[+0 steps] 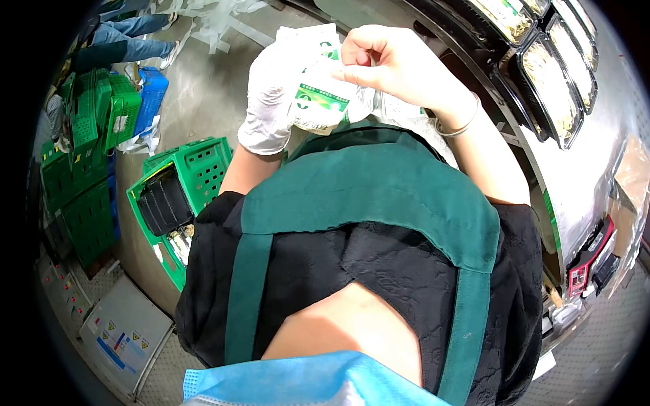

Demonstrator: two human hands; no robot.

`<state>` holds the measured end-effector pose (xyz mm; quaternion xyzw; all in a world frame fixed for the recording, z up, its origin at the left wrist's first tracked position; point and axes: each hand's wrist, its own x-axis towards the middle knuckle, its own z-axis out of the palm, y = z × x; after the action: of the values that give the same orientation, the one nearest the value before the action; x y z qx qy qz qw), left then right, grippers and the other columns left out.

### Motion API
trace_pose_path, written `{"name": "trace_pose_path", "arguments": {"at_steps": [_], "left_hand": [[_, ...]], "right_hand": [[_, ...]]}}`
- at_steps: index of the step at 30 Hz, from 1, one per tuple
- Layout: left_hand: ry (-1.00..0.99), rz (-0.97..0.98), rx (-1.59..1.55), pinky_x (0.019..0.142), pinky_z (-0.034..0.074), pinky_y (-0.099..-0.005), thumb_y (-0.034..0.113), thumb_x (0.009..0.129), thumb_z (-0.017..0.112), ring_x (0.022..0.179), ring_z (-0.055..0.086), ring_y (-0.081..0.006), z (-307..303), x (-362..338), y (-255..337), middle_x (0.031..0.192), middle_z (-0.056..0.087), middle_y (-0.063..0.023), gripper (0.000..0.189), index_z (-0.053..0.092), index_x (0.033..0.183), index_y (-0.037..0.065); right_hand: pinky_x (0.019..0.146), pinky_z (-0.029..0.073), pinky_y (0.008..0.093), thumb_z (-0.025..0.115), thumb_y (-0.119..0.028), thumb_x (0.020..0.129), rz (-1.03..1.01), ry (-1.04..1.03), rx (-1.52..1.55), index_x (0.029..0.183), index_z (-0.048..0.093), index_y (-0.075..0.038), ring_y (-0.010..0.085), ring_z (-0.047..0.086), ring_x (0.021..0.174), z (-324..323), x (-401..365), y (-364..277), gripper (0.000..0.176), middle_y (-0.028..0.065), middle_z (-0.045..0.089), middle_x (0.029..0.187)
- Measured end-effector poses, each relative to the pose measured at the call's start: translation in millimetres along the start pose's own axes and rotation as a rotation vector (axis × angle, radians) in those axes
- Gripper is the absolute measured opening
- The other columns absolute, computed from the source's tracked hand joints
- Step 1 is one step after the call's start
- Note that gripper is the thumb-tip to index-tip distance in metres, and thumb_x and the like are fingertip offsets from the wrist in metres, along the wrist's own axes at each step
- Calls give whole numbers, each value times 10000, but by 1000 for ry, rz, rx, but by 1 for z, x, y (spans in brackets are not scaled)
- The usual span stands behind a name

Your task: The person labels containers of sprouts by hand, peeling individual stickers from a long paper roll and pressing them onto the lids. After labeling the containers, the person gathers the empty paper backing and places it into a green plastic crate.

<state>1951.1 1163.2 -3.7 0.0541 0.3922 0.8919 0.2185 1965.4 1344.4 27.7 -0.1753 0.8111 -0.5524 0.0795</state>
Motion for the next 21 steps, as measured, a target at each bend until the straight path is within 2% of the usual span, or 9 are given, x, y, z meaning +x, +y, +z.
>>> {"name": "trace_pose_path", "arguments": {"at_steps": [6, 8, 9, 11, 12, 13, 17, 19, 21], "left_hand": [[13, 69, 103, 691, 489, -272, 81, 764, 561, 779, 594, -180, -2, -2, -6, 901, 596, -119, 234, 557, 960, -46], [18, 79, 107, 662, 498, -271, 109, 771, 569, 759, 600, -179, -5, 0, -10, 894, 600, -120, 220, 570, 941, -31], [7, 92, 156, 658, 498, -267, 100, 768, 570, 757, 601, -173, -8, 2, -14, 888, 604, -114, 201, 579, 919, -32], [-6, 103, 205, 654, 497, -263, 91, 764, 571, 754, 602, -166, -11, 5, -17, 883, 608, -108, 183, 588, 897, -34], [-89, 205, 428, 650, 497, -261, 83, 766, 565, 752, 602, -161, -13, 7, -18, 878, 610, -103, 169, 591, 891, -28], [-172, 308, 650, 646, 496, -258, 75, 768, 560, 750, 601, -156, -13, 8, -18, 874, 612, -97, 157, 594, 885, -23], [-80, 297, 629, 638, 496, -252, 69, 771, 554, 736, 599, -151, 0, 3, -14, 855, 612, -94, 155, 596, 894, -16], [-84, 371, 996, 634, 496, -247, 62, 772, 552, 728, 597, -146, 9, 2, -6, 846, 610, -93, 154, 598, 900, -11], [-85, 362, 919, 635, 496, -245, 67, 776, 548, 733, 598, -146, 8, 2, -9, 845, 609, -92, 157, 595, 902, -16]], "right_hand": [[502, 373, 198, 647, -121, 730, 131, -18, 159, 641, 491, -20, 51, 436, 532, 9, -7, 1, 207, -4, 451, 559], [493, 396, 231, 649, -148, 719, 84, 148, -391, 643, 501, -30, 127, 483, 508, 14, -15, -16, 203, 46, 483, 579], [480, 415, 272, 627, -167, 725, -54, 172, -525, 670, 499, -45, 208, 518, 515, 16, -18, -13, 185, 83, 494, 626], [473, 416, 278, 613, -166, 735, -142, 184, -634, 683, 490, -50, 212, 525, 516, 18, -21, -13, 177, 78, 485, 633], [465, 418, 284, 599, -165, 744, -232, 195, -743, 697, 480, -56, 216, 531, 516, 19, -22, -14, 168, 73, 475, 639], [459, 420, 282, 578, -162, 757, -215, 158, -808, 718, 474, -57, 214, 541, 520, 18, -24, -15, 153, 70, 465, 644], [449, 414, 284, 579, -154, 749, -281, 169, -852, 720, 470, -57, 205, 527, 499, 19, -27, -18, 149, 67, 465, 647], [455, 410, 286, 571, -133, 722, -341, 144, -931, 733, 473, -59, 195, 518, 497, 19, -29, -18, 124, 58, 470, 655], [439, 385, 276, 592, -111, 710, -434, 132, -920, 692, 471, -63, 186, 481, 470, 17, -28, -16, 131, 47, 448, 621]]}}
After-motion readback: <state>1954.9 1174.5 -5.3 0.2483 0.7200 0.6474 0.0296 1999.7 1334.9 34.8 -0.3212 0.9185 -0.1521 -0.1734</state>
